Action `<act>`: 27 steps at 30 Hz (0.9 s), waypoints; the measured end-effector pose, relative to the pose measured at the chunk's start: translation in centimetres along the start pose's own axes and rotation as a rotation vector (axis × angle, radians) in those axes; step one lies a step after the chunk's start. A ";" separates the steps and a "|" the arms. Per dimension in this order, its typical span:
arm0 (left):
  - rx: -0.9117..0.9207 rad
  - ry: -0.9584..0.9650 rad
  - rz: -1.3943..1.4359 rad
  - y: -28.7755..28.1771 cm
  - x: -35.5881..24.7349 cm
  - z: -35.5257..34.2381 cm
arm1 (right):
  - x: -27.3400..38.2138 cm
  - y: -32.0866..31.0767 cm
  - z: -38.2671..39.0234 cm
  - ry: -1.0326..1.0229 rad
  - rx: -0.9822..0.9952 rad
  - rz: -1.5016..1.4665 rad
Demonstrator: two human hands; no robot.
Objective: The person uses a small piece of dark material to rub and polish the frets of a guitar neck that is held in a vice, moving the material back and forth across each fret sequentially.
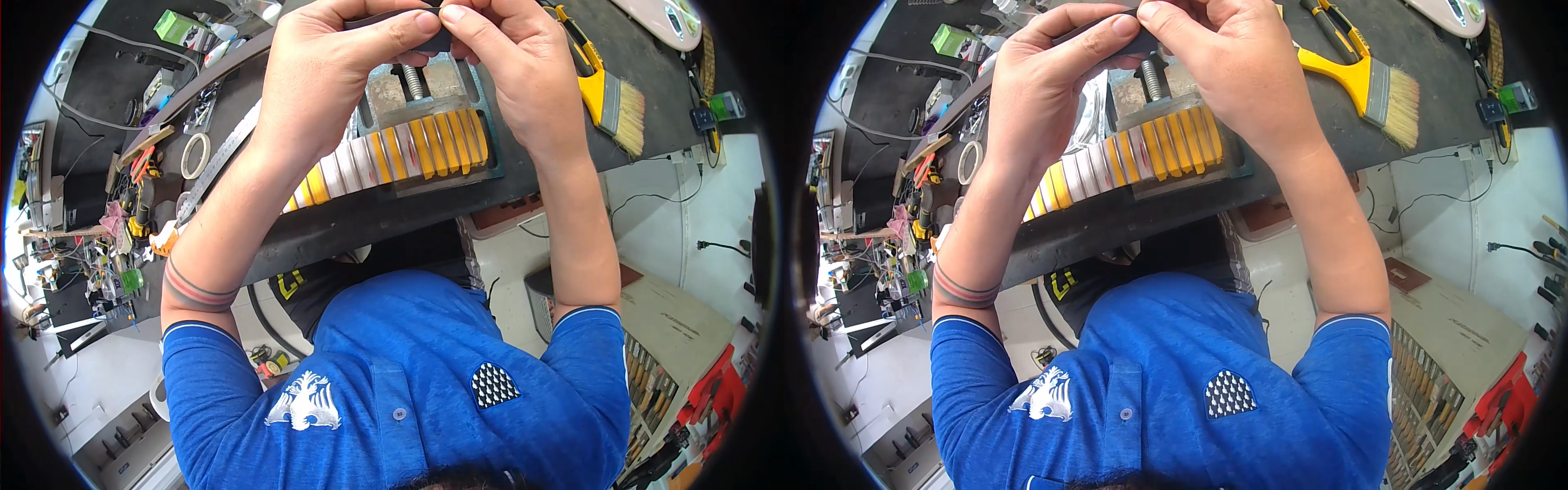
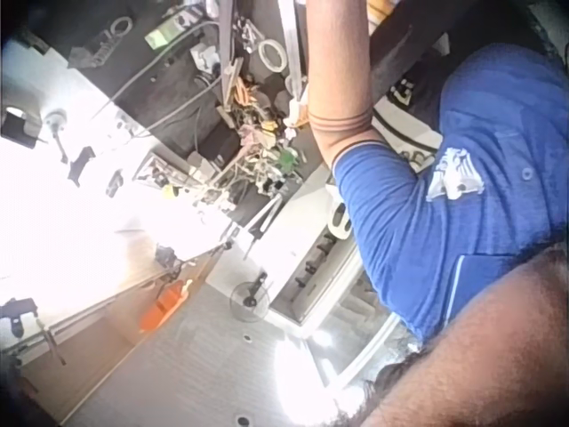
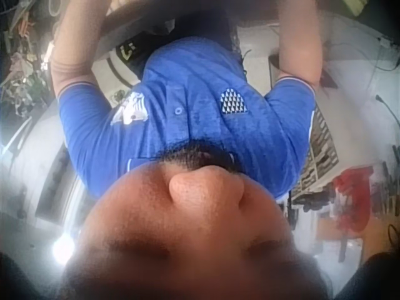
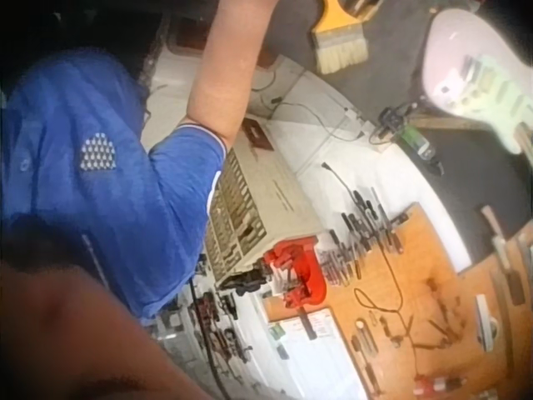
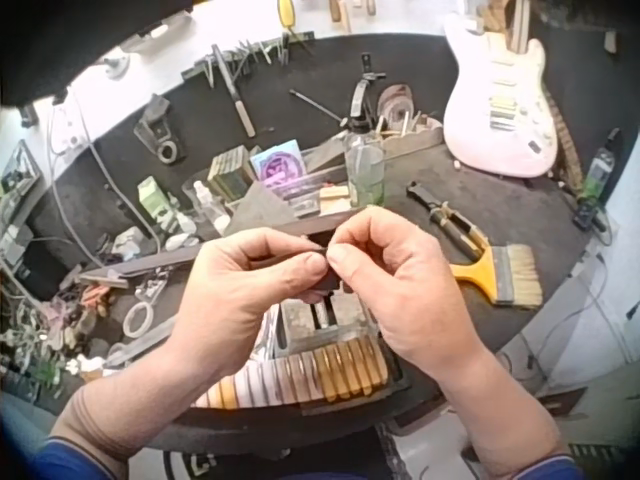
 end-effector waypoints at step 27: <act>0.779 0.936 -1.211 2.9 1.9 2.1 | -6.2 -3.1 -14.4 0.000 0.382 0.528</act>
Point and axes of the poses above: each hand's wrist, its own z-axis away from the middle knuckle, its own y-axis out of the palm, x = y × z, the point moved 4 cm from there along -z, towards the middle knuckle, and after that the axes turned 7 degrees about x, right-handed, at the moved point
